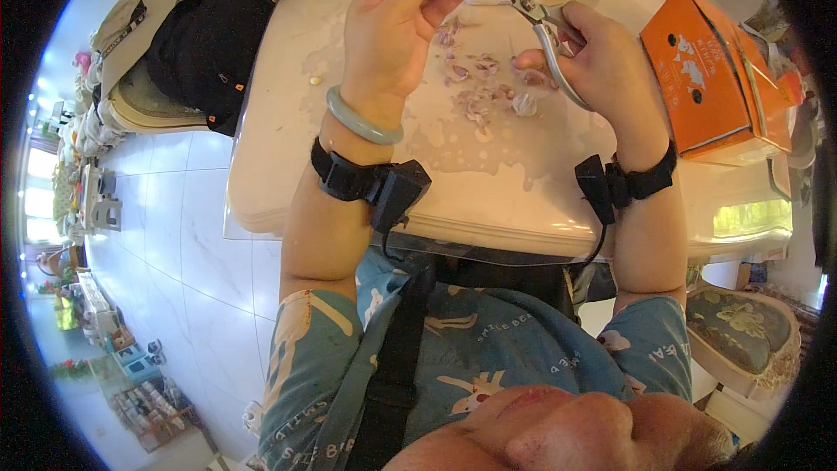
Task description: Peeling and cutting cloves of garlic on a table using hands and scissors.
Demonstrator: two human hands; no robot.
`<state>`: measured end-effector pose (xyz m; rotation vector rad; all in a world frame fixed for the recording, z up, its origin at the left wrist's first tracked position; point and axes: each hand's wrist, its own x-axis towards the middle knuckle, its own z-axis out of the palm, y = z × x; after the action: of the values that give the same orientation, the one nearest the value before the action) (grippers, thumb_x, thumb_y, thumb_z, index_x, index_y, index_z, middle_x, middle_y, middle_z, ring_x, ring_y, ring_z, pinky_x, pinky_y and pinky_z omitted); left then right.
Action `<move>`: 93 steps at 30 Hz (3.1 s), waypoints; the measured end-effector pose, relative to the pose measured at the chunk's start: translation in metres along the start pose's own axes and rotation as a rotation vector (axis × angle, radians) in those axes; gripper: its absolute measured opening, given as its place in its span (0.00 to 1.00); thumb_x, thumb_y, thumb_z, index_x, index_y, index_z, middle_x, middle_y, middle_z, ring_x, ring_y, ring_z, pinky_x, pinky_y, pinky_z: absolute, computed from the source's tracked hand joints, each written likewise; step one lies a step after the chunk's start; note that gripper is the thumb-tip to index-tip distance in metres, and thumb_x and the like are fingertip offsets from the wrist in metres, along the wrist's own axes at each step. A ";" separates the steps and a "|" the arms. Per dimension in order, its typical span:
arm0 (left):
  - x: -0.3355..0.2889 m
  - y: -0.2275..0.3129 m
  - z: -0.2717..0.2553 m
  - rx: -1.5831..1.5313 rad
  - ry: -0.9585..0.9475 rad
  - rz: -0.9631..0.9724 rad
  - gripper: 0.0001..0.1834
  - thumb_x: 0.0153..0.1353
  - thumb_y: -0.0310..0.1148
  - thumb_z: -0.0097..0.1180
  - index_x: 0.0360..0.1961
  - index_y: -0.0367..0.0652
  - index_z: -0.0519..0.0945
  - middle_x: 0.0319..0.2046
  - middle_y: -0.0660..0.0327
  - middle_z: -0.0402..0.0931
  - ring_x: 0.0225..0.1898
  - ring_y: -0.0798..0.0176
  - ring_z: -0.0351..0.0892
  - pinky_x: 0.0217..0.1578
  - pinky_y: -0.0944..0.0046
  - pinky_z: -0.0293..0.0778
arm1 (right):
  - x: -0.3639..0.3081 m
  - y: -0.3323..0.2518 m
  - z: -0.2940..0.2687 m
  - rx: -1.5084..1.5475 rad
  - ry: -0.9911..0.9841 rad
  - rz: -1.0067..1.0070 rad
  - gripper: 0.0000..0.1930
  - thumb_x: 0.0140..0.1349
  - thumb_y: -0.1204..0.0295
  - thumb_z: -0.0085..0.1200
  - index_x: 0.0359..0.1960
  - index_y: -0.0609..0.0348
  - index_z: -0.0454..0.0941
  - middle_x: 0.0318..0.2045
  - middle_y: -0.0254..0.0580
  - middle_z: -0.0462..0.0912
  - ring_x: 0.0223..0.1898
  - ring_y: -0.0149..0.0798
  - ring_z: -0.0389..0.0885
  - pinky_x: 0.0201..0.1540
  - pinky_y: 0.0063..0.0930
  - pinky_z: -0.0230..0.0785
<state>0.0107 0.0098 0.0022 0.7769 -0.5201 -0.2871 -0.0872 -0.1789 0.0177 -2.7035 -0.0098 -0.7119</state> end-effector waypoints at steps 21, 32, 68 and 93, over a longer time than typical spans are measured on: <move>-0.004 -0.015 0.005 0.239 -0.171 -0.049 0.13 0.64 0.30 0.50 0.48 0.36 0.73 0.40 0.59 0.75 0.41 0.66 0.75 0.48 0.67 0.71 | -0.003 0.003 0.005 1.210 -0.207 0.246 0.11 0.55 0.67 0.59 0.30 0.59 0.70 0.25 0.35 0.76 0.26 0.29 0.78 0.25 0.15 0.67; -0.010 -0.026 0.014 0.387 -0.256 -0.084 0.16 0.60 0.31 0.57 0.48 0.37 0.75 0.38 0.64 0.77 0.37 0.74 0.73 0.39 0.75 0.68 | 0.000 -0.002 0.022 1.485 -0.110 0.258 0.10 0.52 0.73 0.61 0.26 0.58 0.70 0.28 0.39 0.80 0.29 0.33 0.82 0.33 0.22 0.76; -0.082 0.025 0.074 0.815 -0.347 0.738 0.15 0.55 0.30 0.55 0.44 0.36 0.78 0.37 0.53 0.78 0.42 0.53 0.77 0.49 0.61 0.70 | 0.004 0.006 0.034 1.051 0.179 0.259 0.15 0.38 0.69 0.67 0.25 0.62 0.76 0.22 0.42 0.79 0.23 0.31 0.78 0.26 0.28 0.71; -0.164 -0.007 0.065 0.284 -0.552 0.079 0.12 0.55 0.30 0.58 0.40 0.37 0.78 0.34 0.56 0.78 0.37 0.58 0.77 0.41 0.64 0.71 | 0.009 -0.002 0.041 1.187 0.024 0.308 0.14 0.38 0.74 0.68 0.24 0.63 0.73 0.20 0.43 0.81 0.21 0.31 0.80 0.22 0.27 0.72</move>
<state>-0.1621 0.0372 -0.0191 0.9507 -1.1280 -0.3604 -0.0600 -0.1637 -0.0111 -1.5123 -0.0066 -0.4201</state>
